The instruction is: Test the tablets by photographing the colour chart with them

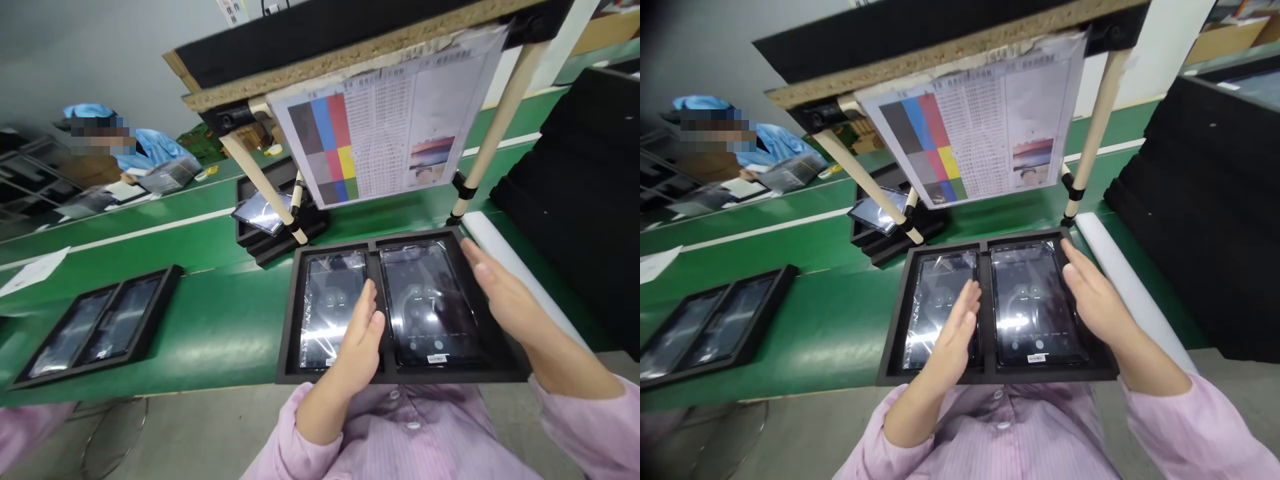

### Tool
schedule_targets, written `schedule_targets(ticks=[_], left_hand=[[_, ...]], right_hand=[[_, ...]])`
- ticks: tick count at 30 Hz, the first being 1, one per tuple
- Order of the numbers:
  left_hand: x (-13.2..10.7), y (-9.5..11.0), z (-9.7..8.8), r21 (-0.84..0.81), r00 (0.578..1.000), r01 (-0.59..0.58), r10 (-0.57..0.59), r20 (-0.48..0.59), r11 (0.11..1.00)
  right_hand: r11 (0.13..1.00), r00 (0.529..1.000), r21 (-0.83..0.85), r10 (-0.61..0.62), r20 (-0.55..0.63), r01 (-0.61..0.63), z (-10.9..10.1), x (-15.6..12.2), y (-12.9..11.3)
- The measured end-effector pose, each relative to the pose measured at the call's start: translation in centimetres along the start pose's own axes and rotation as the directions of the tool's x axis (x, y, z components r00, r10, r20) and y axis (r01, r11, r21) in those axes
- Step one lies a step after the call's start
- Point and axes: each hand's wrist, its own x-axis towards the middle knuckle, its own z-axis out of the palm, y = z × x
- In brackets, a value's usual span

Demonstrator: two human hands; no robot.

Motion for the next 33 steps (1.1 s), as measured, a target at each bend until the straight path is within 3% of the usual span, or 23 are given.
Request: schedule_targets(ticks=[1,3,5,7,12,16,18,21,24,29,33], left_hand=[[-0.3,0.3,-0.8,0.058,0.998,-0.052,0.053,-0.02,0.997],[-0.7,0.8,-2.5,0.247,0.987,-0.129,0.15,-0.065,0.96],[-0.9,1.0,-4.2,0.484,0.963,-0.163,0.245,-0.111,0.86],[-1.0,0.9,-5.5,0.693,0.933,-0.156,0.336,-0.132,0.704],[-0.6,0.7,-6.8,0.948,0.896,-0.051,0.433,-0.095,0.314],[-0.1,0.3,-6.7,0.988,0.928,-0.005,0.368,-0.051,0.152],[-0.2,0.3,-6.7,0.993,0.929,-0.009,0.367,-0.036,0.12],[-0.5,0.4,-7.2,0.992,0.898,-0.037,0.439,-0.02,0.121],[-0.8,0.4,-7.7,0.985,0.881,-0.1,0.472,0.023,0.138],[-1.0,0.3,-7.2,0.972,0.891,-0.18,0.443,0.097,0.149],[-0.9,0.5,-5.9,0.969,0.896,-0.146,0.443,0.045,0.198]], right_hand=[[0.982,0.994,-0.159,-0.095,0.047,0.101,0.1,-0.6,-0.3],[0.852,0.951,-0.427,-0.244,0.189,0.304,0.7,-1.5,-0.6],[0.737,0.912,-0.539,-0.299,0.282,0.408,1.5,-1.9,-0.4],[0.695,0.894,-0.565,-0.315,0.318,0.446,1.9,-1.9,0.0],[0.768,0.91,-0.488,-0.354,0.216,0.415,0.8,-2.0,-0.1],[0.791,0.934,-0.501,-0.334,0.128,0.352,-0.4,-2.7,-0.4],[0.763,0.937,-0.559,-0.339,0.083,0.325,-0.5,-3.3,-0.1],[0.695,0.926,-0.652,-0.377,0.028,0.302,-0.4,-4.0,0.7],[0.657,0.926,-0.696,-0.376,0.033,0.291,-0.3,-4.5,1.1],[0.598,0.932,-0.748,-0.354,0.077,0.289,-0.1,-4.4,0.7],[0.654,0.927,-0.691,-0.37,0.061,0.307,-0.2,-4.3,0.5]])
